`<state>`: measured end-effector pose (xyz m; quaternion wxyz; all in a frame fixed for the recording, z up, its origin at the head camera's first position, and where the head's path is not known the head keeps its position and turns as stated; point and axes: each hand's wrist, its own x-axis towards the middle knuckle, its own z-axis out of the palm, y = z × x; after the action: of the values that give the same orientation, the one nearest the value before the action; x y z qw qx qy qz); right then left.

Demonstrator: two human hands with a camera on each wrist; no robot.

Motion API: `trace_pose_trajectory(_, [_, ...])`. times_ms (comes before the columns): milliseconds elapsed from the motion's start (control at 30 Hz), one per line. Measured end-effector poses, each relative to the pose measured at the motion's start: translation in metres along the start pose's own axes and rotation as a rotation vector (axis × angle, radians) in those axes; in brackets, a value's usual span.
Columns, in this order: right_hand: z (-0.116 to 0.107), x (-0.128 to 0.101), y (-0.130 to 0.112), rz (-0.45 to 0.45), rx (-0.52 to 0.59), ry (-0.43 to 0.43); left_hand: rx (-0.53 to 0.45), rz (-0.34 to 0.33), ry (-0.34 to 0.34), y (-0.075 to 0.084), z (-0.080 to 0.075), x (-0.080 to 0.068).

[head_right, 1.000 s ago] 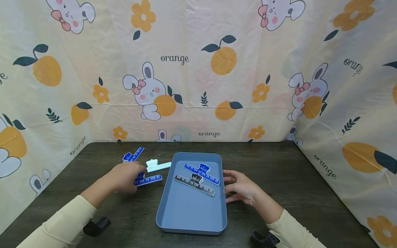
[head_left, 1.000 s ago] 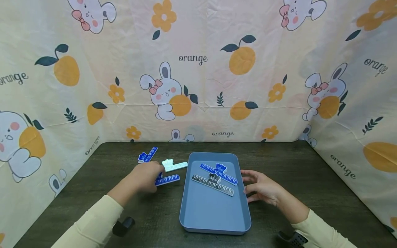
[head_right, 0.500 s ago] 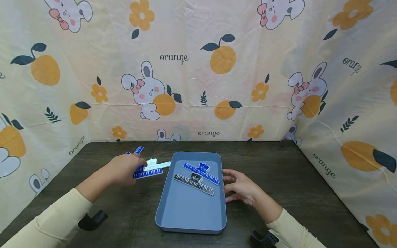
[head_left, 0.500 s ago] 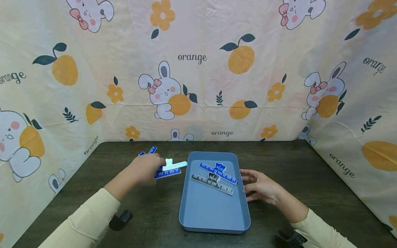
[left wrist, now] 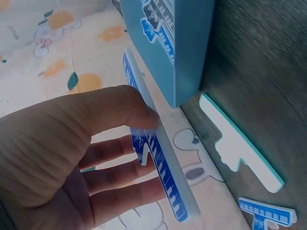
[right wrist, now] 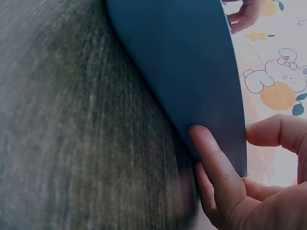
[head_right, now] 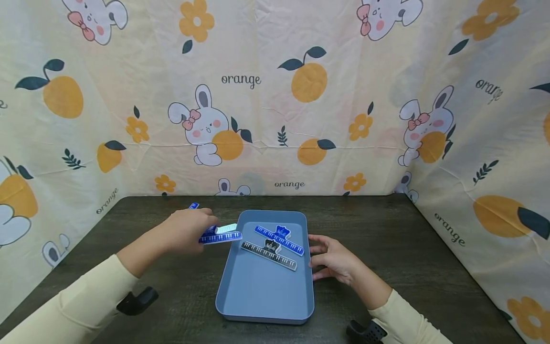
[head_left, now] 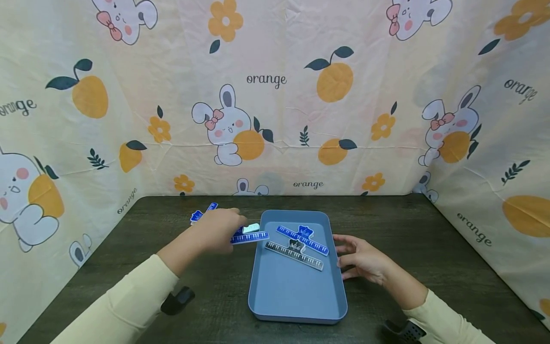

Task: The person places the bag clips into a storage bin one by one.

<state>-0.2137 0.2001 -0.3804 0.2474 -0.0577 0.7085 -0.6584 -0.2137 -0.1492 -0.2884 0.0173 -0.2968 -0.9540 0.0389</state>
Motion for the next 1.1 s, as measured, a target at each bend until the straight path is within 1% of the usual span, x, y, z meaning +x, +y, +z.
trace_pose_trajectory(167, [-0.001,0.000,0.000,0.000,0.004,-0.003,0.032,0.035,0.007,0.013,-0.005,0.008])
trace_pose_trajectory(333, [-0.001,-0.001,0.000,0.003,0.004,0.002,0.073,0.079,0.004,0.023,-0.005,0.018])
trace_pose_trajectory(467, [0.000,-0.001,0.000,0.002,0.004,0.005,0.089,0.117,0.000,0.031,-0.004,0.025])
trace_pose_trajectory(700, [0.000,-0.001,0.000,0.000,0.001,0.006,0.095,0.165,-0.011,0.049,-0.009,0.035])
trace_pose_trajectory(867, [-0.001,0.000,0.001,-0.003,-0.001,0.003,0.098,0.202,-0.047,0.062,-0.009,0.044])
trace_pose_trajectory(1000, [-0.001,0.000,0.001,-0.005,-0.005,0.001,0.116,0.226,-0.087,0.073,-0.003,0.052])
trace_pose_trajectory(1100, [-0.002,0.001,0.002,-0.002,-0.007,0.002,0.104,0.239,-0.106,0.080,0.001,0.058])
